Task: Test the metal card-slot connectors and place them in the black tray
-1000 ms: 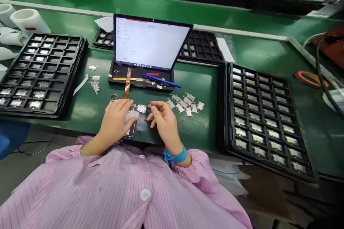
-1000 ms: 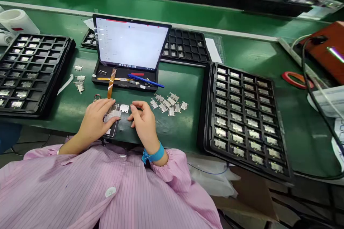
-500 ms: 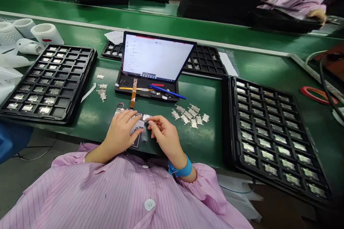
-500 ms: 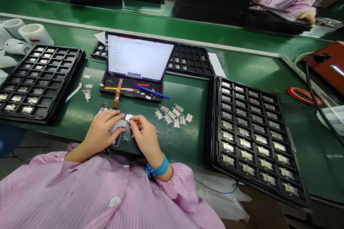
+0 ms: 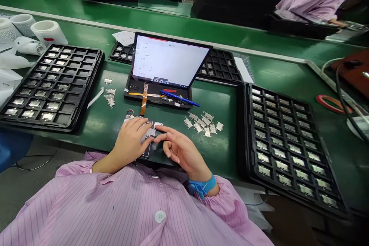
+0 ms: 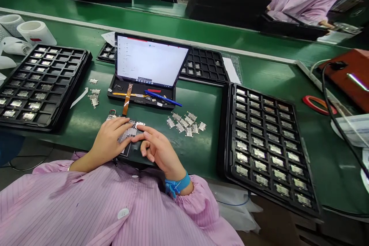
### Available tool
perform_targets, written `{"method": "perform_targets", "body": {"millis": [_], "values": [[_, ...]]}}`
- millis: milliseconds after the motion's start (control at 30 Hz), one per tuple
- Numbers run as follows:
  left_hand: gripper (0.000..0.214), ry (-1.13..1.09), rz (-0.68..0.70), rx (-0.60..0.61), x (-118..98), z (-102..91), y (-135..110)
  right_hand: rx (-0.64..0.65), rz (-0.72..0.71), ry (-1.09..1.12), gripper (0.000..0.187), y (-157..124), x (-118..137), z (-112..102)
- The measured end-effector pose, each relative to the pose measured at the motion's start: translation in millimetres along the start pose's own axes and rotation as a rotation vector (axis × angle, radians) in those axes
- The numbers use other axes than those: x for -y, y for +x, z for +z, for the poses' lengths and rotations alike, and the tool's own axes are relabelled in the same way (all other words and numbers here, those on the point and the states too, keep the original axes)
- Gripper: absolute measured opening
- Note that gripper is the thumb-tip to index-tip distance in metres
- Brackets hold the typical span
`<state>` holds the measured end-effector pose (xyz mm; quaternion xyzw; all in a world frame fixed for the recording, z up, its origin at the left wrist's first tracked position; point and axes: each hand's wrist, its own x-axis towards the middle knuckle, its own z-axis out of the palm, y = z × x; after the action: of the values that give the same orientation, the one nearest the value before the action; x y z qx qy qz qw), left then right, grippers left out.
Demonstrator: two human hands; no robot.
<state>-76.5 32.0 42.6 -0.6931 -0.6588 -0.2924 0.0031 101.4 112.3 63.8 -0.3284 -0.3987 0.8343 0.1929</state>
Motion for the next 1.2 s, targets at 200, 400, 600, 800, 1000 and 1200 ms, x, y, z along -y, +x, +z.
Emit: {"method": "perform_targets", "body": {"millis": [200,400,600,800,1000,1200], "values": [[0.030,0.006,0.002,-0.010,0.6,0.3,-1.2,0.022,-0.007,0.032,0.038,1.2,-2.4,0.4],[0.030,0.012,0.010,-0.014,1.6,1.2,-2.4,0.042,0.004,0.044,0.038,2.8,-3.7,3.3],[0.030,0.018,0.021,-0.020,2.7,2.1,-2.7,0.007,-0.039,-0.129,0.045,-1.1,-6.1,4.5],[0.032,0.026,0.038,-0.037,2.0,1.5,-1.1,-0.400,-0.645,-1.290,0.051,23.3,40.7,3.6],[0.032,0.021,0.025,-0.042,2.7,3.6,-0.9,-0.404,-0.670,-1.909,0.059,78.4,78.5,-14.9],[0.032,0.010,0.036,-0.042,3.5,4.4,-1.1,-0.509,-0.608,-1.865,0.069,93.4,82.3,-32.7]]}}
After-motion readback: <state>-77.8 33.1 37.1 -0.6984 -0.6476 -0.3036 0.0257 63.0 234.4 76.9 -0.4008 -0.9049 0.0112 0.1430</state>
